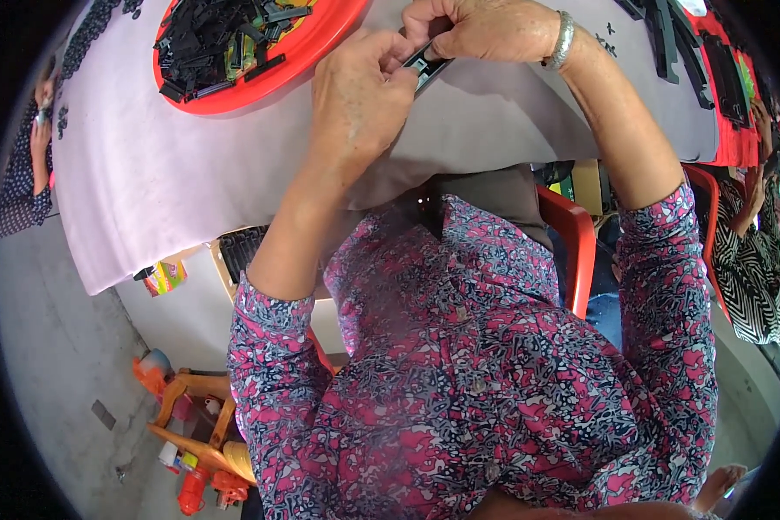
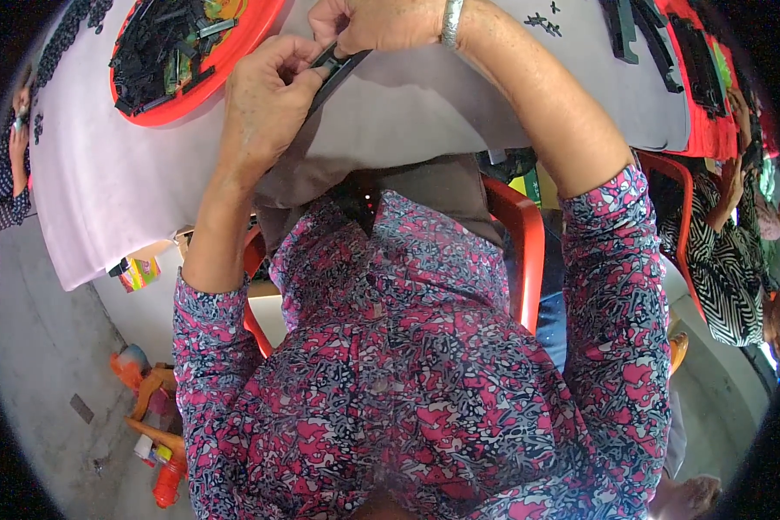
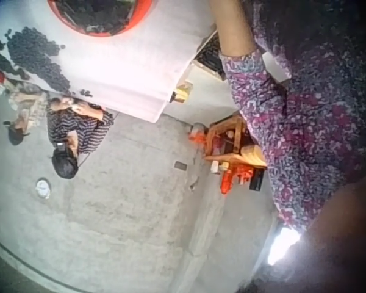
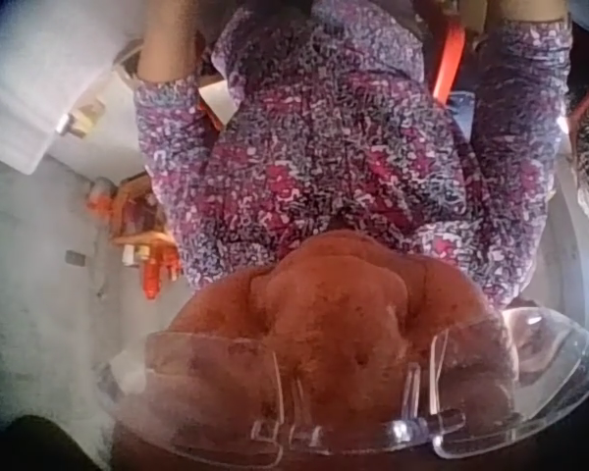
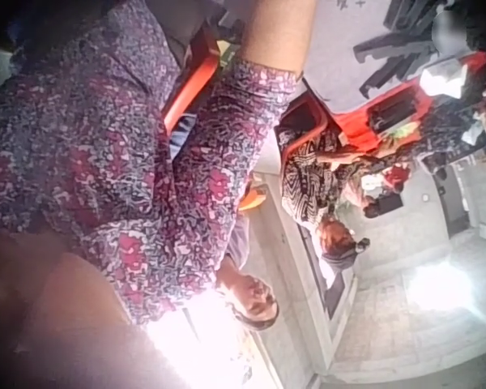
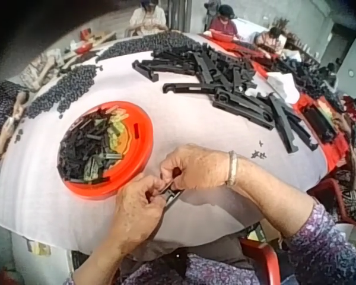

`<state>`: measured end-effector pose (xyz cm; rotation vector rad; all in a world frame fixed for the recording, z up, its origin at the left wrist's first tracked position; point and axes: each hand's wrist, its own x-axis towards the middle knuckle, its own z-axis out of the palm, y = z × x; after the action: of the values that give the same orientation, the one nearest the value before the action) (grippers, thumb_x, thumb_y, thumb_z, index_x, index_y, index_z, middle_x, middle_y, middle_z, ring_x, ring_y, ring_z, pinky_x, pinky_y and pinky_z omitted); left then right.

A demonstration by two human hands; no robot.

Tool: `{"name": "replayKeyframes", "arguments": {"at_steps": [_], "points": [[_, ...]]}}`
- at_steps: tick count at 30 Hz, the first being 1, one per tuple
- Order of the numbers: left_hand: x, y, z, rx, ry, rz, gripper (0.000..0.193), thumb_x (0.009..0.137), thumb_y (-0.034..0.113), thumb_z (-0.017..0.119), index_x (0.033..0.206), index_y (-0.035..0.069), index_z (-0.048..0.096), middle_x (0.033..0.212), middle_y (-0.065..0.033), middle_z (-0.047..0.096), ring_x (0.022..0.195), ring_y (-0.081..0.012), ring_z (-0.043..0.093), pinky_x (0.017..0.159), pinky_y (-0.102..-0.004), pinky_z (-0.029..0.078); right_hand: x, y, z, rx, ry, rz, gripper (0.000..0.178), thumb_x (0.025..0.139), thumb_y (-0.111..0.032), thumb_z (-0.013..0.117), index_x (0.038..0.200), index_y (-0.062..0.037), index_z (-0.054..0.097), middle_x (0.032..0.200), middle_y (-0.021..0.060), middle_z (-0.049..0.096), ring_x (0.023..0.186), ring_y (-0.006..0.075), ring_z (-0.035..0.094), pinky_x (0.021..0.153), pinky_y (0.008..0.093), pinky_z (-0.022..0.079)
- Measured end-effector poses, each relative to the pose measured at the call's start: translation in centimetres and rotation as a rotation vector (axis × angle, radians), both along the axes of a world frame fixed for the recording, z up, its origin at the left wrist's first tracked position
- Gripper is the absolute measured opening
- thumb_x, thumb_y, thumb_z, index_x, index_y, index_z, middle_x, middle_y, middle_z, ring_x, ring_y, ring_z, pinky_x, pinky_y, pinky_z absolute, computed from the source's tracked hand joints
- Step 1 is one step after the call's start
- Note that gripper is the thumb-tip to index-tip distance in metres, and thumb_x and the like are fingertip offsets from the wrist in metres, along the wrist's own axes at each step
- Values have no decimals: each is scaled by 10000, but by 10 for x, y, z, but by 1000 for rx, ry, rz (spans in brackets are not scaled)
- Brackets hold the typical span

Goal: The person assembles levels by inserting green spirit vials and small parts into black plastic housings by hand.

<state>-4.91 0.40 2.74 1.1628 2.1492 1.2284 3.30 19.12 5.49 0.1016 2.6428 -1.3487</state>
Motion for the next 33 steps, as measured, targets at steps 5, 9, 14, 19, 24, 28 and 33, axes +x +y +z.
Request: {"name": "replayKeyframes", "arguments": {"at_steps": [5,9,14,19,24,28,33], "points": [[1,0,-7,31,-43,0,146,853,56,691,987,5,717,750,11,622,685,-77,560,641,-266,466,-1,1,-2,21,-32,14,48,796,36,674,820,-4,683,717,41,670,692,126,607,648,302,505],[0,0,-6,51,-71,-12,140,851,58,695,978,5,718,752,23,621,689,-67,554,640,-254,462,-4,3,1,20,-17,44,45,795,23,688,829,-6,694,715,42,675,689,123,606,646,298,503],[-1,0,-7,31,-93,-10,129,849,60,691,962,6,720,752,23,618,689,-66,548,639,-248,454,-9,9,1,-1,-80,117,64,809,16,695,863,-10,715,741,24,688,702,107,600,659,283,504],[1,1,-5,-6,-76,0,123,843,65,696,949,9,721,749,23,620,687,-66,546,635,-246,447,-7,13,-1,-72,-78,125,64,821,12,691,878,-7,713,756,11,690,720,99,600,670,278,504],[1,1,-4,-18,-44,12,125,830,81,712,933,9,722,729,21,621,674,-69,545,623,-256,449,-6,7,2,-59,-100,99,51,811,2,698,861,-5,704,746,14,683,722,102,602,669,281,500],[1,2,-4,-20,-43,16,133,825,91,721,936,17,728,724,20,624,669,-71,545,620,-259,450,-6,4,-2,-6,-30,102,29,794,4,690,821,-7,688,725,22,669,699,114,597,653,291,493],[3,3,-3,-35,3,32,139,822,92,727,943,24,732,721,7,643,666,-78,558,619,-266,459,-6,4,-7,-29,-37,70,27,780,19,668,778,-8,667,696,17,649,671,107,580,634,286,480]]}}
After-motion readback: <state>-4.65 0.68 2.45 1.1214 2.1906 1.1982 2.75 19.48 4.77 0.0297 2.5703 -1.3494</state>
